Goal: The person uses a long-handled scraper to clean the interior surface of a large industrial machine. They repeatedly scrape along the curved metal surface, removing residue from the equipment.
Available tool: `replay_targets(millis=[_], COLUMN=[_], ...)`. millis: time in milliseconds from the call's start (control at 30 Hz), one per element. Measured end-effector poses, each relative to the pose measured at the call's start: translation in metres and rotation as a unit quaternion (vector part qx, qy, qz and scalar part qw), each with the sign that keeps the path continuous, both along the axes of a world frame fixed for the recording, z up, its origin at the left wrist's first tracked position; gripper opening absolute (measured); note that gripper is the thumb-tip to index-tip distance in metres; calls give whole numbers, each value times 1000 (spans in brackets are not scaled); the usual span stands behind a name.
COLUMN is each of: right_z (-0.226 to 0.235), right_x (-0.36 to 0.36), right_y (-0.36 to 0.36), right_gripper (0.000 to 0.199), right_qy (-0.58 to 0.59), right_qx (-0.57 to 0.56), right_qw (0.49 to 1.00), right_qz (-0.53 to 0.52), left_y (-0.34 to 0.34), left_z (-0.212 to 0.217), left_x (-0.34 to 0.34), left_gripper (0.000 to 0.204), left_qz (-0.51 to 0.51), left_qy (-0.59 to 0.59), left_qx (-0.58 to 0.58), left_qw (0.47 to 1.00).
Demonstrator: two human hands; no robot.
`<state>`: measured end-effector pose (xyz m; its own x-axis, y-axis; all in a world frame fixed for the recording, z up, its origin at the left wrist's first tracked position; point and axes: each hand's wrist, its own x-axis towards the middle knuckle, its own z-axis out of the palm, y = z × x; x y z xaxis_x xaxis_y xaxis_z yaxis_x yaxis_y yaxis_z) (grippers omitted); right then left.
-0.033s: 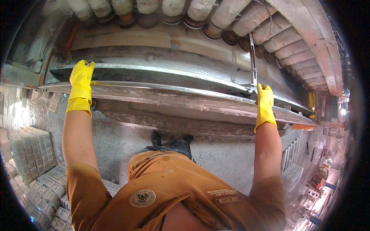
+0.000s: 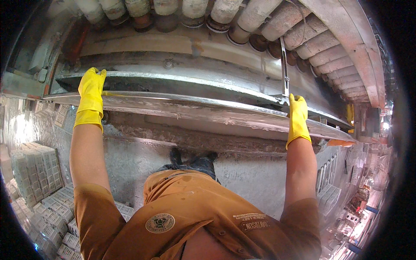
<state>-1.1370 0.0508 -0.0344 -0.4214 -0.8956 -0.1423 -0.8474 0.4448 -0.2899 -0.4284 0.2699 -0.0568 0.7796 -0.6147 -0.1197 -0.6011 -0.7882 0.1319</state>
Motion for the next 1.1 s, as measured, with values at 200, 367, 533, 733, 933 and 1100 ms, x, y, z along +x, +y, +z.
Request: replay_targets(millis=[200, 367, 533, 733, 933, 1100], right_z=[-8, -15, -19, -23, -13, -14], right_x=[-9, -17, -16, -22, -16, -14], right_y=[-3, -5, -8, -10, -6, 0], right_gripper=[61, 60, 60, 62, 66, 67], right_qy=[11, 31, 20, 39, 80, 92], right_qx=[-10, -28, -42, -47, -40, -63], right_qw=[1000, 999, 998, 997, 993, 990], right_qz=[13, 33, 37, 47, 70, 84], left_y=[-3, -3, -2, -3, 0, 0], left_z=[6, 12, 11, 6, 0, 2], left_x=[-6, -8, -7, -6, 2, -1], left_gripper=[58, 57, 57, 58, 57, 58], left_qz=[21, 4, 3, 4, -5, 0], left_qy=[25, 13, -5, -16, -19, -13], left_qx=[5, 9, 7, -6, -18, -34], left_qw=[999, 1000, 1000, 1000, 1000, 999])
